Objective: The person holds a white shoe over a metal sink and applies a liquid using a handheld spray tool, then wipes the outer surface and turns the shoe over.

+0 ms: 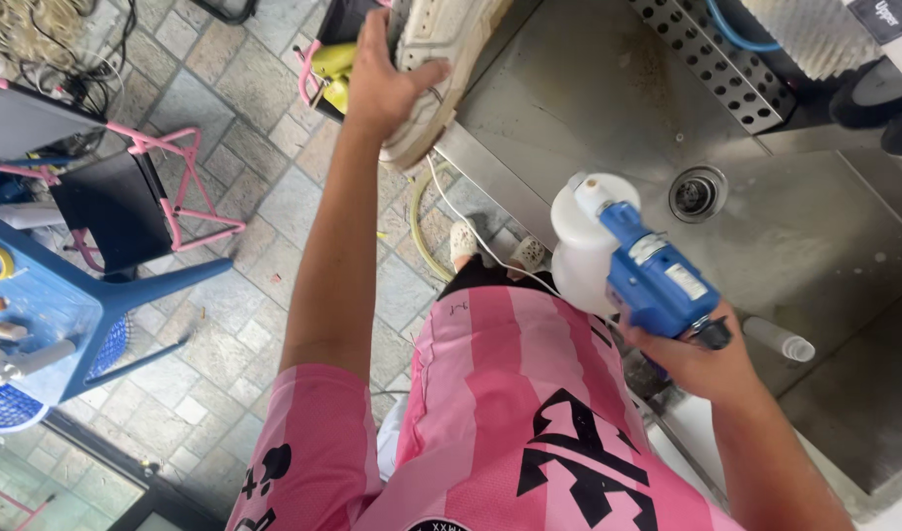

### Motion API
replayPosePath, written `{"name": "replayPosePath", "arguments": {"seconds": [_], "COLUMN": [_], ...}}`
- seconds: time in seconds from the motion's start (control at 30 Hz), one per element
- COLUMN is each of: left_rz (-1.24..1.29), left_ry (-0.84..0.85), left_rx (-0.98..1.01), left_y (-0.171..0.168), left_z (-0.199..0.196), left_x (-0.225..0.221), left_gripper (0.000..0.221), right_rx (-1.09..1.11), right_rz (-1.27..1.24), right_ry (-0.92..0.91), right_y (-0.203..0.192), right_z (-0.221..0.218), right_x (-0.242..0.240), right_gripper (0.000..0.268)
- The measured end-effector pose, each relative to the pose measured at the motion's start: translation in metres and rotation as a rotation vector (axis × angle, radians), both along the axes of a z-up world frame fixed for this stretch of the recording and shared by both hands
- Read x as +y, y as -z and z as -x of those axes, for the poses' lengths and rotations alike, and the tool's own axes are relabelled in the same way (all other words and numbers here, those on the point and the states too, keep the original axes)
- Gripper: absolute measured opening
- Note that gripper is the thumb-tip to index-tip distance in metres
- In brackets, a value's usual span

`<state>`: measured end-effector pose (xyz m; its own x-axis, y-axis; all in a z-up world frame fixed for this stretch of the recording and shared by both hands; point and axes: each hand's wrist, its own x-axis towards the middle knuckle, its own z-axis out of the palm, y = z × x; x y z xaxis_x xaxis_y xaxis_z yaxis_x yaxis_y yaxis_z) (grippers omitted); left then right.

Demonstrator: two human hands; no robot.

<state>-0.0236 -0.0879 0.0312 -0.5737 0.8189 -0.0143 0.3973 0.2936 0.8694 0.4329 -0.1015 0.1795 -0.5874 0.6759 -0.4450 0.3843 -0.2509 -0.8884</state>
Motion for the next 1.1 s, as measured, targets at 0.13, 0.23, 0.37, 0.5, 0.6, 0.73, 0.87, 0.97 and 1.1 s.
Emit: {"name": "replayPosePath", "arguments": {"seconds": [0.13,0.23,0.37,0.5,0.6,0.73,0.87,0.97,1.1], "left_rz": [-0.054,-0.175,-0.011,-0.012,0.002,0.024,-0.007,-0.018,-0.025], "left_ry": [-0.010,-0.036,-0.045,-0.047,-0.077,-0.083,-0.099,-0.118,-0.147], "left_rx": [-0.249,-0.009,-0.007,-0.036,0.010,-0.008,0.044,0.003,-0.183], "left_y": [0.002,0.006,0.006,0.005,0.007,0.009,0.010,0.007,-0.002], "left_z": [0.000,-0.011,-0.015,-0.016,-0.022,-0.023,-0.024,-0.022,-0.024], "left_x": [0.005,0.004,0.006,0.007,0.004,0.007,0.008,0.008,0.007], "left_gripper": [0.091,0.096,0.097,0.094,0.097,0.098,0.099,0.100,0.092], "right_rx": [-0.151,-0.150,-0.164,-0.191,-0.207,-0.218,-0.124,-0.101,-0.079], "right_rz": [-0.229,-0.238,-0.199,-0.191,-0.276,-0.221,-0.170,-0.162,-0.185], "right_ry": [-0.135,-0.174,-0.193,-0.212,-0.256,-0.264,-0.323,-0.314,-0.281], "right_y": [0.001,0.004,0.008,0.011,0.005,0.003,0.005,0.008,0.013], "right_z": [0.035,0.051,0.060,0.062,0.058,0.056,0.050,0.048,0.047], "right_x": [-0.009,-0.015,-0.015,-0.008,-0.005,0.009,0.019,0.021,0.025], "right_gripper": [0.030,0.045,0.045,0.037,0.040,0.039,0.041,0.042,0.035]}}
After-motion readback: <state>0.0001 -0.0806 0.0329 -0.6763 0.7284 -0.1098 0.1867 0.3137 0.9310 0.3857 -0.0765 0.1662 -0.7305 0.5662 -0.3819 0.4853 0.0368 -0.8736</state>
